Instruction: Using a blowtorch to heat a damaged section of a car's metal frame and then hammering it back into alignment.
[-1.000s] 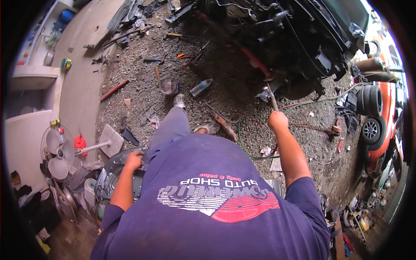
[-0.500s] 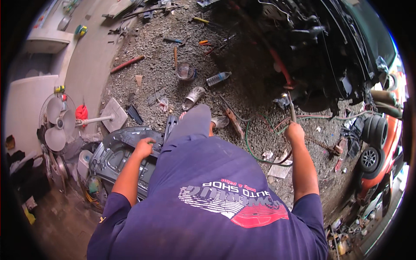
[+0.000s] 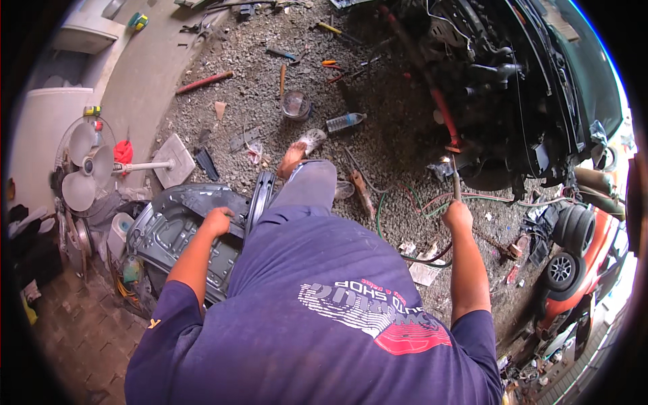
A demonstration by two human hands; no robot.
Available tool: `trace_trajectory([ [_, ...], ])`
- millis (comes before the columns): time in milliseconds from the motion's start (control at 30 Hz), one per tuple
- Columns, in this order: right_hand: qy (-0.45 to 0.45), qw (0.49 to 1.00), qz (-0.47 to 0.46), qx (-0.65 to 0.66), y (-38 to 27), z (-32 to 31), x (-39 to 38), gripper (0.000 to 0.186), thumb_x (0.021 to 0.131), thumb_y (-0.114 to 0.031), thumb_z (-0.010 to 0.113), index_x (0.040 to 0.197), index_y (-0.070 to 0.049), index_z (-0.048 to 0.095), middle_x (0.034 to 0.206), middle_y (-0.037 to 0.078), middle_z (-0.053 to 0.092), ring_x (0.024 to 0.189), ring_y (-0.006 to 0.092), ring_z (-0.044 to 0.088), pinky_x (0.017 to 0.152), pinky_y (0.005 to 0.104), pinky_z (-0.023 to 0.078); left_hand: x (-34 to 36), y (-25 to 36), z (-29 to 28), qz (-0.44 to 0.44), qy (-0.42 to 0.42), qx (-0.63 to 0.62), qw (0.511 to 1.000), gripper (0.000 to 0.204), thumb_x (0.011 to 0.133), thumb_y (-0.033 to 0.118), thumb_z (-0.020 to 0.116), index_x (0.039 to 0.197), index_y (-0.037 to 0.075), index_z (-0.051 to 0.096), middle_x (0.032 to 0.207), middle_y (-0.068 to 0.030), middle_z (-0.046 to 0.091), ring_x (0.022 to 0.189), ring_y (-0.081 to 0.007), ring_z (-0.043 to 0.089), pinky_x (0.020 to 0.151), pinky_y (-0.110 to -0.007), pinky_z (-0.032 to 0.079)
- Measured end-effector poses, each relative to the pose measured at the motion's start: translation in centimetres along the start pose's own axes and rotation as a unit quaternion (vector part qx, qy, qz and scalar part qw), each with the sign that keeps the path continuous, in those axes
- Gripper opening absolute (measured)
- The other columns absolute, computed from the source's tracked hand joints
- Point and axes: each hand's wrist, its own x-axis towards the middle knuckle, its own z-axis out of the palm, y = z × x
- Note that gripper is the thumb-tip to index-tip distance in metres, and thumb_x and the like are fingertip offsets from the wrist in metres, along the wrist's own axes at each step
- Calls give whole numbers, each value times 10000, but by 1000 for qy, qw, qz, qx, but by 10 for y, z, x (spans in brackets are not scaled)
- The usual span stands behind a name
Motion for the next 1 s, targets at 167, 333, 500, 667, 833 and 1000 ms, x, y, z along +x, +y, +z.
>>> trace_trajectory([
  [167, 7, 1000, -14, 2, -6, -12, -6, 303, 934, -109, 542, 1199, -73, 686, 1159, 242, 734, 1095, 412, 713, 929, 506, 589, 5, 26, -4, -14, -17, -61, 998, 363, 935, 31, 531, 1213, 88, 757, 811, -152, 741, 689, -237, 748, 693, -394, 587],
  [333, 20, 1000, 5, 23, -5, -18, -3, 280, 916, -112, 564, 1164, -61, 683, 1144, 253, 733, 1091, 420, 711, 931, 514, 586, 10, 34, 3, -18, -33, -71, 997, 366, 907, 10, 571, 1204, 97, 767, 949, -197, 767, 733, -260, 766, 735, -395, 600],
  [500, 6, 1000, -8, 1, -11, -26, -1, 258, 899, -106, 581, 1132, -53, 678, 1126, 254, 734, 1081, 426, 710, 926, 512, 588, 29, 21, 13, 18, -32, 30, 999, 393, 844, 2, 601, 1157, 137, 797, 1034, -205, 772, 930, -323, 763, 851, -415, 587],
  [667, 14, 1000, -12, 8, -5, -26, -1, 245, 881, -110, 599, 1107, -51, 672, 1053, 252, 743, 1029, 437, 718, 909, 524, 585, 64, 44, 15, -2, -20, 7, 1000, 333, 850, 85, 598, 1103, 139, 807, 1097, -218, 757, 1081, -378, 717, 941, -439, 560],
  [833, 41, 999, -19, 28, 6, -27, -12, 222, 855, -95, 628, 1071, -61, 668, 992, 255, 740, 970, 451, 718, 876, 536, 579, 124, 87, 23, 118, 127, 106, 979, 253, 890, 153, 585, 1028, 92, 789, 1076, -240, 731, 1074, -412, 689, 933, -518, 549],
  [1000, 52, 997, -42, 33, 16, -27, -21, 210, 804, -60, 670, 1013, -48, 652, 934, 247, 725, 939, 456, 701, 844, 527, 556, 180, 111, 61, 132, 92, 157, 974, 450, 962, 120, 544, 1403, 137, 632, 1315, -294, 616, 1150, -459, 658, 1008, -535, 527],
])
